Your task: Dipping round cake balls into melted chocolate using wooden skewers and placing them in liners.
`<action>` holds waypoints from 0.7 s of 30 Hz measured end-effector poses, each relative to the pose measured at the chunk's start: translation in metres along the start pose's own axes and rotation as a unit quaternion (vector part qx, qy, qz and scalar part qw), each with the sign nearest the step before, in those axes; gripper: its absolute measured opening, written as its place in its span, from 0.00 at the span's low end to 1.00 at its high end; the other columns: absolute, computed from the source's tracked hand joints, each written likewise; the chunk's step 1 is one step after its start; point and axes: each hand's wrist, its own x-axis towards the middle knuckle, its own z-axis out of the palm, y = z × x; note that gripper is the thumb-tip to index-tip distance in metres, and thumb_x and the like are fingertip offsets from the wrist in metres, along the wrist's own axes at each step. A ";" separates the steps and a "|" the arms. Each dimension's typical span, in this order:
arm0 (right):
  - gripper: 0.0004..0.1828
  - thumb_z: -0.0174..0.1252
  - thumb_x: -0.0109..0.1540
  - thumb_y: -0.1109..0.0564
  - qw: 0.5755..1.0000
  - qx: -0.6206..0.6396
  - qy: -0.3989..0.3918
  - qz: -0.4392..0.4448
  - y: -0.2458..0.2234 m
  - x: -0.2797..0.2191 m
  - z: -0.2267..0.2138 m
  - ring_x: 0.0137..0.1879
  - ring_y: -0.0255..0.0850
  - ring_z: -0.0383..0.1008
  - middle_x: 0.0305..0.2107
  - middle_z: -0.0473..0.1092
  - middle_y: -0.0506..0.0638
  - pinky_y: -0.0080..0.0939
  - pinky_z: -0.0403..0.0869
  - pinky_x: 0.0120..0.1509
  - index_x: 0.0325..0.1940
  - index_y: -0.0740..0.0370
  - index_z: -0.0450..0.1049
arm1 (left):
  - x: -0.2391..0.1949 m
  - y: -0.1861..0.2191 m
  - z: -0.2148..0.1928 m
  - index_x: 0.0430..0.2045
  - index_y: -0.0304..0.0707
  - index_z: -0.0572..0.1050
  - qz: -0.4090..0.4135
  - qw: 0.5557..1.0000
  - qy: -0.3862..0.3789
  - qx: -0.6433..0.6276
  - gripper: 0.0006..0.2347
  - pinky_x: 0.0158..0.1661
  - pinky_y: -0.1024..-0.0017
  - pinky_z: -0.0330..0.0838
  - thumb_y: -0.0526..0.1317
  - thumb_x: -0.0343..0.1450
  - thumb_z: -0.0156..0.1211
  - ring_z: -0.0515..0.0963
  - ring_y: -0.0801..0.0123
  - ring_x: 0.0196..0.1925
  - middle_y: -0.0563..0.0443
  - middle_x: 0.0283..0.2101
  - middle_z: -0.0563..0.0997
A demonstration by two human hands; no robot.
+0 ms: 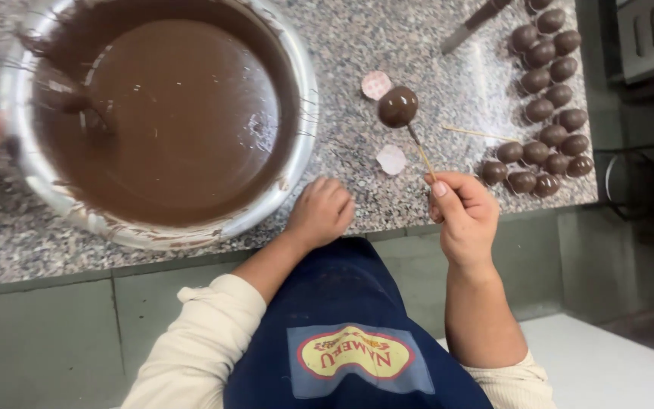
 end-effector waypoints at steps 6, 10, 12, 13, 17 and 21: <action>0.08 0.60 0.69 0.60 0.995 -0.029 0.074 0.053 0.054 -0.022 -0.023 0.29 0.27 0.64 0.27 0.70 0.43 0.28 0.64 0.33 0.49 0.68 0.77 | 0.006 0.002 -0.003 0.25 0.35 0.74 -0.004 1.000 0.005 -0.006 0.06 0.45 0.56 0.70 0.38 0.70 0.59 0.74 0.51 0.41 0.43 0.35 0.75; 0.09 0.60 0.68 0.58 0.990 -0.049 0.105 0.077 0.086 -0.037 -0.022 0.28 0.26 0.63 0.26 0.69 0.42 0.27 0.64 0.32 0.49 0.67 0.77 | 0.006 0.002 -0.003 0.25 0.35 0.74 -0.007 1.000 -0.005 -0.010 0.06 0.44 0.57 0.70 0.38 0.70 0.60 0.74 0.51 0.41 0.44 0.35 0.75; 0.09 0.60 0.68 0.57 0.986 -0.064 0.118 0.095 0.098 -0.041 -0.020 0.28 0.25 0.63 0.27 0.69 0.40 0.26 0.63 0.32 0.49 0.66 0.78 | 0.006 0.002 -0.003 0.25 0.35 0.74 -0.008 1.000 -0.007 -0.010 0.06 0.44 0.57 0.69 0.38 0.70 0.60 0.74 0.51 0.41 0.45 0.35 0.75; 0.09 0.60 0.68 0.57 0.986 -0.063 0.122 0.096 0.104 -0.043 -0.020 0.28 0.25 0.63 0.27 0.69 0.40 0.26 0.63 0.32 0.49 0.66 0.78 | 0.006 0.002 -0.004 0.25 0.35 0.74 -0.007 1.000 -0.010 -0.011 0.06 0.44 0.57 0.69 0.38 0.70 0.60 0.74 0.51 0.41 0.45 0.35 0.75; 0.09 0.60 0.68 0.57 0.983 -0.068 0.128 0.111 0.121 -0.047 -0.020 0.28 0.24 0.63 0.27 0.69 0.40 0.26 0.63 0.31 0.48 0.65 0.78 | 0.007 0.003 -0.004 0.26 0.35 0.74 -0.011 1.000 -0.019 -0.011 0.06 0.44 0.57 0.69 0.38 0.70 0.60 0.74 0.52 0.41 0.45 0.36 0.75; 0.09 0.60 0.68 0.56 0.982 -0.083 0.127 0.114 0.131 -0.050 -0.018 0.28 0.25 0.64 0.27 0.69 0.40 0.26 0.64 0.31 0.47 0.65 0.78 | 0.007 0.003 -0.004 0.26 0.35 0.74 -0.010 1.000 -0.019 -0.011 0.06 0.45 0.58 0.68 0.38 0.71 0.60 0.73 0.52 0.41 0.45 0.36 0.75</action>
